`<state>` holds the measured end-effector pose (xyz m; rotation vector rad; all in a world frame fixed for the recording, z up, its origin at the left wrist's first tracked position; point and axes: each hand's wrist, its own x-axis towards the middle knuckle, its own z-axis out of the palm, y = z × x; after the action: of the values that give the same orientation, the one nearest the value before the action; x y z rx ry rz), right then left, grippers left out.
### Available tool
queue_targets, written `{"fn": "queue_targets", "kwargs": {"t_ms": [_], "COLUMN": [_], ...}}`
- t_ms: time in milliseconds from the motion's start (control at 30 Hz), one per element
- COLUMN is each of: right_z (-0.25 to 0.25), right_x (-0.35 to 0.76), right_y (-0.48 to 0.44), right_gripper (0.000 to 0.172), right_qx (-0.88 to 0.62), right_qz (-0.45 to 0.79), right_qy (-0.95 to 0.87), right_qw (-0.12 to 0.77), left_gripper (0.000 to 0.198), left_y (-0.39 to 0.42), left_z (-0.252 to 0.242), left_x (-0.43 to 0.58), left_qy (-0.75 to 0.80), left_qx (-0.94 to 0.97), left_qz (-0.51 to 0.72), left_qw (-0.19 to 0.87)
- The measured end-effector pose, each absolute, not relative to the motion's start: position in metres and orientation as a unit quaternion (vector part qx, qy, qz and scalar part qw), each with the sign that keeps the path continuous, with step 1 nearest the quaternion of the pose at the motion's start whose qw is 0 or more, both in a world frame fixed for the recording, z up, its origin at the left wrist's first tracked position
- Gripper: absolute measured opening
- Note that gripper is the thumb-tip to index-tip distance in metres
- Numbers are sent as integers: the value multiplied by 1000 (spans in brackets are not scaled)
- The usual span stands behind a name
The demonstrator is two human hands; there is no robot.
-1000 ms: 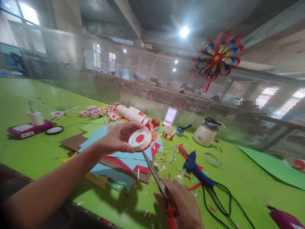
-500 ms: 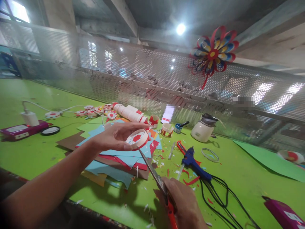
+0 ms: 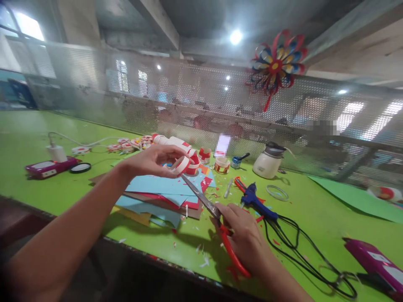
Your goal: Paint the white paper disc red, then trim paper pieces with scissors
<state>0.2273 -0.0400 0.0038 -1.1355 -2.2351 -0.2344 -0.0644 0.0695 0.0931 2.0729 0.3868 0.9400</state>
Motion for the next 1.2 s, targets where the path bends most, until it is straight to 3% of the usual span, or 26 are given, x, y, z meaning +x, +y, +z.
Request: {"fn": "queue_targets", "kwargs": {"t_ms": [367,467,1200], "right_z": [6,3,-5], "right_x": [212,209,194], "right_y": [-61,-77,-96], "right_gripper": [19,20,22], "right_qx": [-391,-430,-493], "right_qz": [-123,-128,-54], "right_qy": [-830,-813,-807], "right_qw": [378,371,319], "left_gripper": [51,61,54], "left_y": [25,17,10], "left_z": [62,54,20], "left_x": [-60,-50,-31], "left_qy": [86,75,75], "left_qx": [694,673,693], "left_qz": [534,560,567], "left_qw": [476,477,440]}}
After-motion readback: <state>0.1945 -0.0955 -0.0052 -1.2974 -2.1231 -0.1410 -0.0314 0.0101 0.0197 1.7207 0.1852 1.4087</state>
